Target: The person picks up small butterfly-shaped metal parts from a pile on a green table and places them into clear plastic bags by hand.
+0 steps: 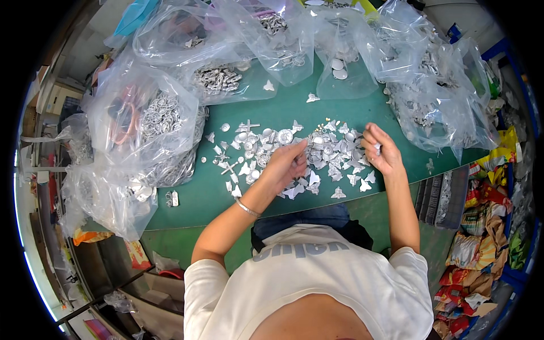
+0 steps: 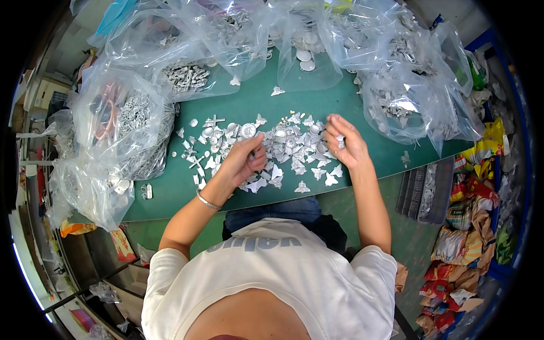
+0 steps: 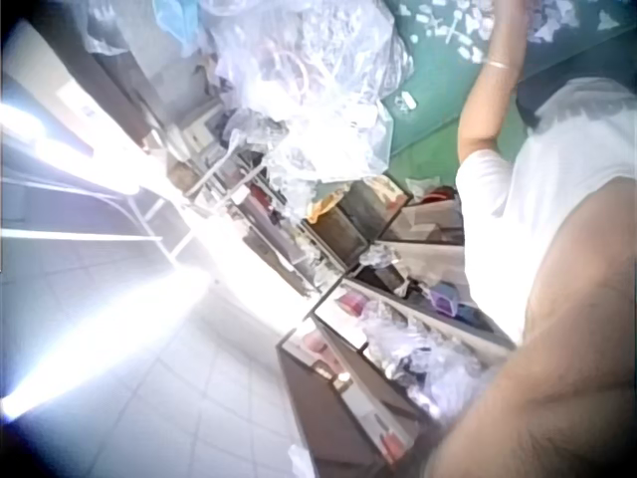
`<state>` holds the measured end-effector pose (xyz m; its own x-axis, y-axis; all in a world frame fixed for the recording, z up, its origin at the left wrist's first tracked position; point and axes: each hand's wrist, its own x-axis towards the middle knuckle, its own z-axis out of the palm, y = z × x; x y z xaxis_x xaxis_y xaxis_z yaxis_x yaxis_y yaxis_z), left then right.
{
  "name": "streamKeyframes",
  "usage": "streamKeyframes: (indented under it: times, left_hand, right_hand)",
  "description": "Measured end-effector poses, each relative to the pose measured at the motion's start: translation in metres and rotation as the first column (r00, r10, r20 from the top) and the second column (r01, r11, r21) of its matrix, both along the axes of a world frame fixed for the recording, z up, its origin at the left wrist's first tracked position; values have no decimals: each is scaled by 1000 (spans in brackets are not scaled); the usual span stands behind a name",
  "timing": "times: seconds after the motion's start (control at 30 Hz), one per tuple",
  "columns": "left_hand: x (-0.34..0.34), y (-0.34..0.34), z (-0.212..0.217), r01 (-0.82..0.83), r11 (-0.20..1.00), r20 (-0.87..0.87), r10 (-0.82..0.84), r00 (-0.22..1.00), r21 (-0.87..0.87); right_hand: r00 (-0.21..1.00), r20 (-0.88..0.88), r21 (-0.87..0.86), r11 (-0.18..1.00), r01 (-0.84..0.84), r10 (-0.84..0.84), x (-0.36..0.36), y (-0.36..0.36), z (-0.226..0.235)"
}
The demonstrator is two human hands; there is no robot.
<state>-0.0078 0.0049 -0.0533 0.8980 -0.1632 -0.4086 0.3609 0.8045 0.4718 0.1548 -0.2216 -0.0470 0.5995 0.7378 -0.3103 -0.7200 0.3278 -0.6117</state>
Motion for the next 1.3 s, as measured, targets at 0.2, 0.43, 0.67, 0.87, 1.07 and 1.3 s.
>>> streamKeyframes:
  times: [0.2,0.43,0.67,0.87,1.07,1.3]
  left_hand:
    - [-13,-24,-1,-149,288,184,-99,978,946]
    - [12,-36,12,-157,-345,71,-250,966,925]
    - [8,-24,-1,-265,-261,185,-294,938,928]
    - [-3,-18,-6,-335,50,338,-53,940,941]
    - [-17,-5,9,-232,903,-126,294,948,361]
    - [-21,-8,3,-65,703,-108,199,974,708]
  right_hand:
    - [592,723,-567,796,213,357,-33,0,4]
    - [-39,753,-536,646,544,657,-55,44,8]
    - [200,641,-746,539,391,741,-41,38,30]
    - [152,738,-632,595,497,657,-40,51,16]
    - [-38,719,-649,690,320,694,-52,57,17]
    - [-107,732,-606,715,348,672,-57,57,2]
